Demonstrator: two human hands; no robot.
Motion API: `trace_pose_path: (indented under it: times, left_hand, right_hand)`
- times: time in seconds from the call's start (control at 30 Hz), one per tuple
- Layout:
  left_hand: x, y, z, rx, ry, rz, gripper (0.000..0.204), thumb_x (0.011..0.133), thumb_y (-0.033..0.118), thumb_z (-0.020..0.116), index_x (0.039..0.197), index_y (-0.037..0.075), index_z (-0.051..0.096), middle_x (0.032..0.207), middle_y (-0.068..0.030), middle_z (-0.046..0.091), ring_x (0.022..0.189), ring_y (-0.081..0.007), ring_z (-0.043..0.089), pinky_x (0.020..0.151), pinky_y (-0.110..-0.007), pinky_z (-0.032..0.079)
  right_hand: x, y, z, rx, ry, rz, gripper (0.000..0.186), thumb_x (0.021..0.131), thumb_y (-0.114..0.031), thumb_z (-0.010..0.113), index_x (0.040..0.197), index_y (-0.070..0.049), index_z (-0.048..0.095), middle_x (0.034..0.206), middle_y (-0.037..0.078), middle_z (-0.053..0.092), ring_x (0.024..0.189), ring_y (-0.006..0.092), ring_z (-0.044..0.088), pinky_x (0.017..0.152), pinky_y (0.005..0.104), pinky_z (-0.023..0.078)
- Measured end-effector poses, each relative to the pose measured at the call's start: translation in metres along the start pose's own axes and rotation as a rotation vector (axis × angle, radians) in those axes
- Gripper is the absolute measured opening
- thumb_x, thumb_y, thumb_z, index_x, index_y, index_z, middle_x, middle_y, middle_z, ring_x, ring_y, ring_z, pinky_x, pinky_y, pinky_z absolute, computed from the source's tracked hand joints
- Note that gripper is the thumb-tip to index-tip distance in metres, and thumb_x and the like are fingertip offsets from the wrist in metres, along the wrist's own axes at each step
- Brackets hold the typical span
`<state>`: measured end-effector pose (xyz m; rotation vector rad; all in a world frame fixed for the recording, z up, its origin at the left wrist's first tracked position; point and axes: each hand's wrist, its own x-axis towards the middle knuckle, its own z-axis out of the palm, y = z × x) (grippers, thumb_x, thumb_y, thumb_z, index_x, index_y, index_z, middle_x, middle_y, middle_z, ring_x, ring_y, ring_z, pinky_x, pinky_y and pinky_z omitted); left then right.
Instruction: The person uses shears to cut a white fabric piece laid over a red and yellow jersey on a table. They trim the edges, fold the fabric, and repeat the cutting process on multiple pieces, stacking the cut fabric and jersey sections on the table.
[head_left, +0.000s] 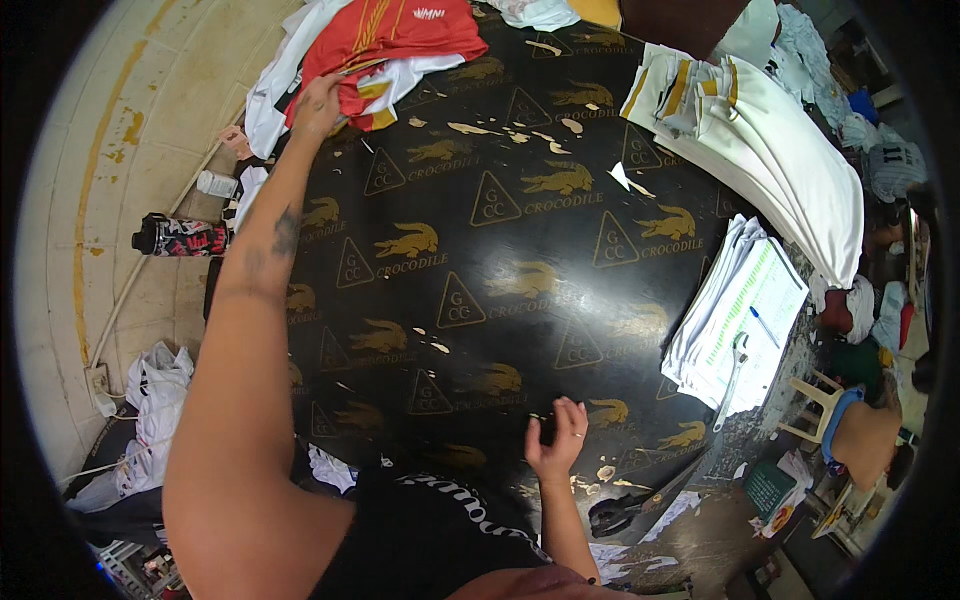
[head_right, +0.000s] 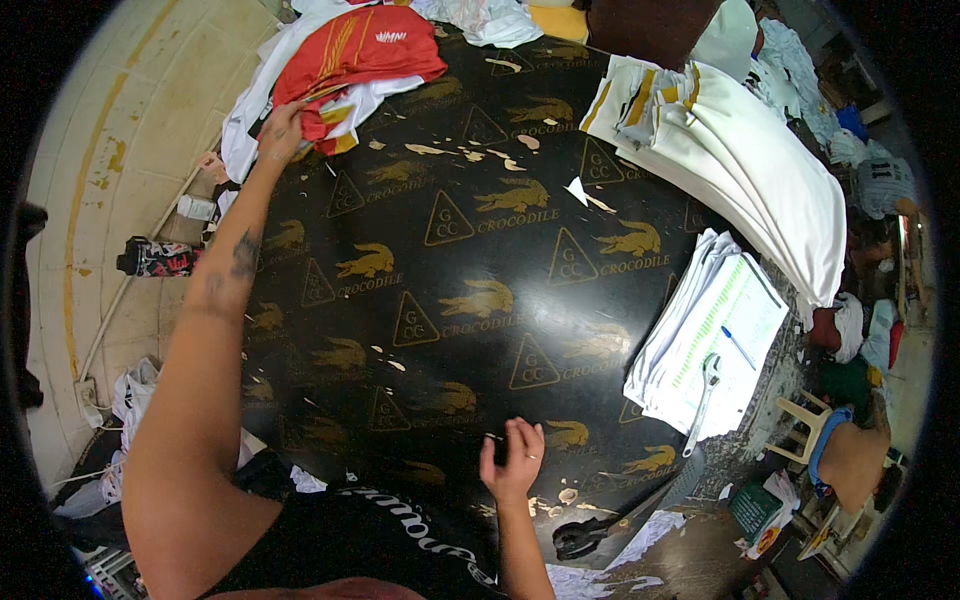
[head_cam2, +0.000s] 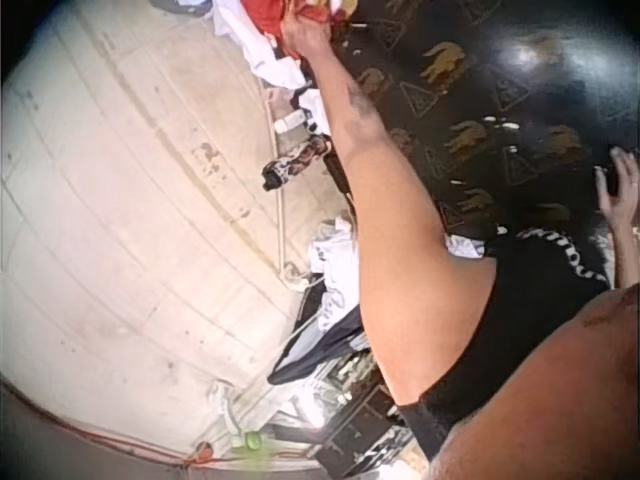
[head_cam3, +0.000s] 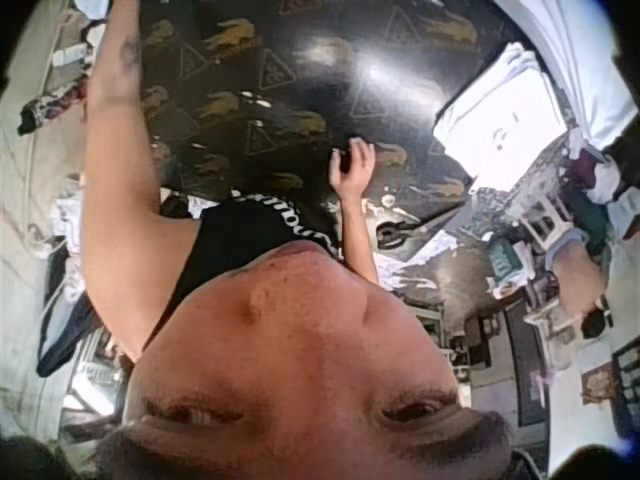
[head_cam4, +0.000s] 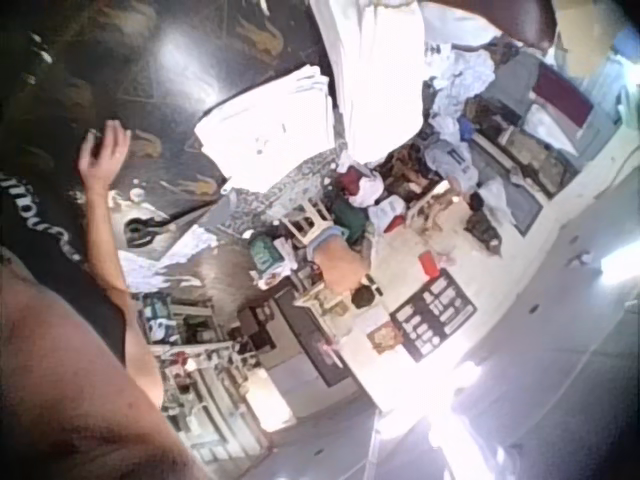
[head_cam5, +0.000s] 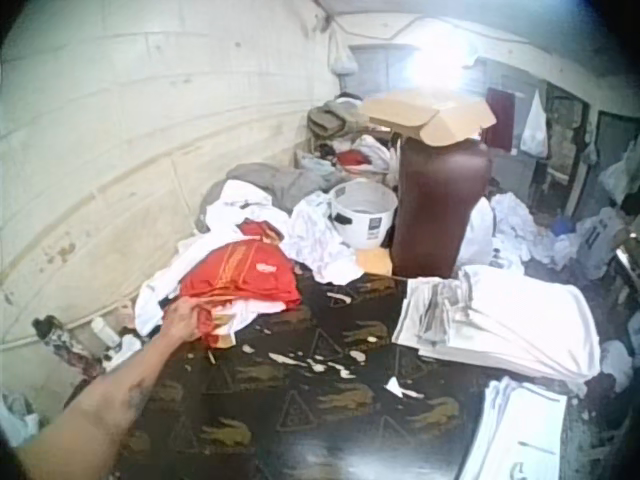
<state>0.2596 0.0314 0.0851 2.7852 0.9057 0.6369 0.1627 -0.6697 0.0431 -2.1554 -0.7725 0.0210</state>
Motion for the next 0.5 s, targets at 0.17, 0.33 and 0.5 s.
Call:
trace_pose_path:
  times: [0.17,0.33,0.5]
  left_hand:
    - [-0.196,0.058,-0.117,-0.005,-0.171,0.513,0.022,0.08,0.005,0.061,0.102,0.003,0.067,0.087,-0.0229,0.062,0.082,-0.0429,0.061,0.078,-0.054,0.048]
    - [-0.368,0.118,-0.218,-0.361,-1.541,-0.18,0.044,0.088,0.025,0.075,0.127,0.008,0.063,0.104,-0.0221,0.072,0.104,-0.0396,0.07,0.092,-0.048,0.055]
    - [-0.498,0.136,-0.233,-0.113,-0.886,0.026,0.063,0.085,0.038,0.08,0.135,0.009,0.055,0.139,-0.0207,0.053,0.135,-0.0439,0.048,0.109,-0.049,0.043]
  right_hand:
    - [0.004,-0.004,0.001,-0.197,-0.101,-0.041,0.063,0.088,-0.033,0.077,0.142,-0.006,0.058,0.14,0.014,0.058,0.13,0.0369,0.055,0.117,0.0604,0.036]
    - [0.0,-0.01,0.001,-0.235,-0.093,-0.106,0.063,0.088,-0.031,0.077,0.144,-0.008,0.059,0.146,0.018,0.052,0.133,0.0404,0.05,0.118,0.0615,0.033]
    - [-0.025,-0.04,0.009,0.033,-0.295,-0.251,0.065,0.087,-0.031,0.079,0.145,-0.008,0.06,0.149,0.02,0.052,0.136,0.0425,0.049,0.119,0.0617,0.033]
